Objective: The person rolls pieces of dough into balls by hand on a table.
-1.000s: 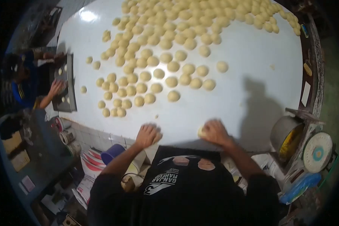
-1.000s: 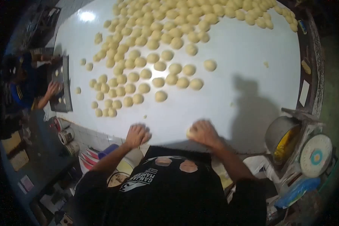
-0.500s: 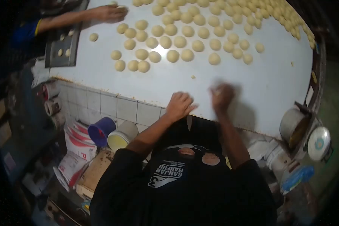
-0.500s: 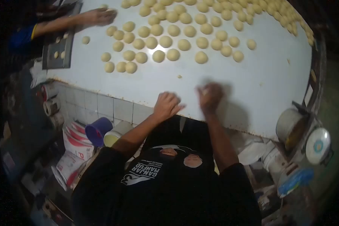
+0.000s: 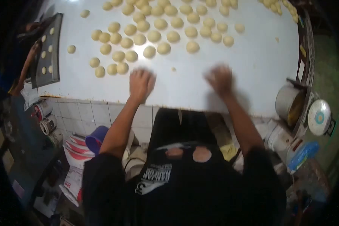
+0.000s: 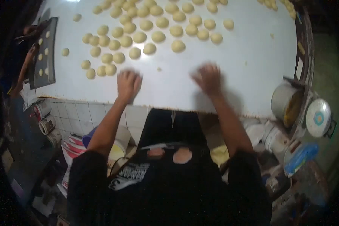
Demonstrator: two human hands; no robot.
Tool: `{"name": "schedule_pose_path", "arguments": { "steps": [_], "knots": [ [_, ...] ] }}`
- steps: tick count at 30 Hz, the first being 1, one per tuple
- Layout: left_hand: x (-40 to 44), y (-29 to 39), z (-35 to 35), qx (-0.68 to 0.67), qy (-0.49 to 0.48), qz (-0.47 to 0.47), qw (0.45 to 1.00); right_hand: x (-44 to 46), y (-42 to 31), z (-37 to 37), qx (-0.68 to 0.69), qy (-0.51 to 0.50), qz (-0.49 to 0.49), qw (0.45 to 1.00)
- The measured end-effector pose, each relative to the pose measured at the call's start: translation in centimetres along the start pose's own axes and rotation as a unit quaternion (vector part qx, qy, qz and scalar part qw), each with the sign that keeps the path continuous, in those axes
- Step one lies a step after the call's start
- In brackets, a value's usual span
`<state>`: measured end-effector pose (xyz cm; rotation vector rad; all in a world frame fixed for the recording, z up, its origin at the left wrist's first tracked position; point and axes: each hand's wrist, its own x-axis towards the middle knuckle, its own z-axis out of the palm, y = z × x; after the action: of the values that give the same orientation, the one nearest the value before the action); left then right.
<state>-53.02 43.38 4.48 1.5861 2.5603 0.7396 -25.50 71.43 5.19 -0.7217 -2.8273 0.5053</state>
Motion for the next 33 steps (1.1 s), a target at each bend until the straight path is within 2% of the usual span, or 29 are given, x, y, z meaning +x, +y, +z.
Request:
{"name": "schedule_pose_path", "arguments": {
  "steps": [2,4,5,6,7,8,9,10,11,12,14,15,16,17,18,19,20,21,22,23,24,25,26,27,28,29,30,32,33],
  "knots": [
    [2.2,6.1,1.8,-0.034,0.080,-0.120,0.989,-5.1,0.0,1.9,-0.013,0.004,-0.017,1.000],
    [-3.5,6.1,2.6,-0.130,-0.015,-0.009,0.991,-6.6,-0.2,5.0,-0.038,0.078,-0.079,0.993],
    [-5.2,4.9,0.3,-0.166,-0.028,0.035,0.985,-5.9,-1.5,6.4,-0.034,0.125,-0.115,0.985],
    [-5.5,2.7,-1.8,-0.194,-0.037,0.079,0.977,-6.8,0.4,4.7,0.011,0.020,-0.069,0.997],
    [-4.8,0.2,-3.2,-0.131,-0.043,0.079,0.987,-5.3,2.8,2.2,0.041,0.007,-0.162,0.986],
    [-2.9,-1.3,-3.4,-0.066,0.000,0.026,0.997,-3.5,3.4,2.3,-0.083,-0.095,-0.045,0.991],
    [-0.7,-1.1,-1.8,-0.017,0.032,-0.028,0.999,0.5,1.4,0.8,-0.103,-0.073,0.006,0.992],
    [2.7,1.4,0.1,-0.065,0.115,-0.078,0.988,4.2,-1.7,-0.4,-0.007,0.078,-0.018,0.997],
    [3.7,4.5,1.2,-0.058,0.126,-0.148,0.979,4.4,-2.4,1.8,0.007,0.091,0.030,0.995],
    [1.9,6.9,1.3,-0.095,0.067,-0.145,0.983,3.3,-2.5,4.0,0.016,0.102,0.083,0.991],
    [-3.2,7.3,0.8,-0.147,0.069,-0.037,0.986,-2.7,-1.6,3.9,-0.024,0.053,-0.071,0.996],
    [-6.3,2.4,2.9,-0.293,-0.004,-0.154,0.944,-3.1,-0.5,1.5,0.055,0.076,-0.140,0.986],
    [-5.6,-0.2,1.8,-0.161,-0.012,-0.030,0.986,-2.0,2.1,1.9,-0.010,0.041,-0.164,0.986],
    [-4.8,-2.9,0.6,-0.024,0.014,0.090,0.996,-1.3,4.9,2.5,-0.074,-0.009,-0.177,0.981],
    [-1.3,-1.1,-1.4,0.051,-0.152,-0.151,0.975,0.3,5.0,2.8,-0.106,-0.050,-0.099,0.988],
    [1.7,2.5,-2.1,0.016,-0.014,-0.155,0.988,3.6,2.0,0.3,-0.066,0.124,-0.236,0.962],
    [4.4,5.4,-1.3,-0.019,0.140,-0.159,0.977,4.6,0.4,1.2,0.005,0.123,-0.078,0.989],
    [3.5,7.2,0.5,-0.041,0.136,-0.150,0.979,3.6,-0.4,2.6,0.021,0.121,-0.018,0.992],
    [0.1,8.1,1.5,-0.054,0.100,-0.120,0.986,1.1,0.0,3.7,-0.005,0.046,-0.025,0.999],
    [-2.8,7.5,2.3,-0.058,0.070,-0.089,0.992,-1.0,1.0,1.5,0.055,0.073,-0.098,0.991],
    [-5.0,3.8,2.4,-0.150,0.038,-0.035,0.987,-1.4,1.9,-0.1,0.118,0.100,-0.177,0.972],
    [-5.2,0.2,2.0,-0.122,0.018,-0.051,0.991,0.4,3.2,0.0,0.116,0.106,-0.182,0.971],
    [-6.0,-1.4,2.0,-0.097,-0.012,-0.073,0.993,1.8,4.3,0.1,0.022,0.066,-0.147,0.987],
    [-3.1,0.6,1.4,-0.044,0.052,-0.133,0.989,1.9,4.9,-0.1,-0.070,0.011,-0.105,0.992],
    [1.6,3.3,0.6,0.015,0.118,-0.190,0.975,4.5,2.5,-1.7,0.043,0.113,-0.095,0.988],
    [3.6,5.3,1.2,-0.019,0.172,-0.229,0.958,4.5,1.5,-0.6,0.055,0.122,-0.063,0.989],
    [3.1,7.2,1.2,-0.047,0.125,-0.234,0.963,3.7,0.7,0.5,0.069,0.128,-0.030,0.989],
    [-1.4,7.0,1.9,-0.059,0.115,-0.086,0.988,-0.7,3.8,1.9,0.109,0.125,-0.073,0.983],
    [-2.7,5.9,0.8,-0.099,0.111,-0.059,0.987,-2.5,5.6,1.7,0.152,0.111,-0.114,0.975]
  ]
}}
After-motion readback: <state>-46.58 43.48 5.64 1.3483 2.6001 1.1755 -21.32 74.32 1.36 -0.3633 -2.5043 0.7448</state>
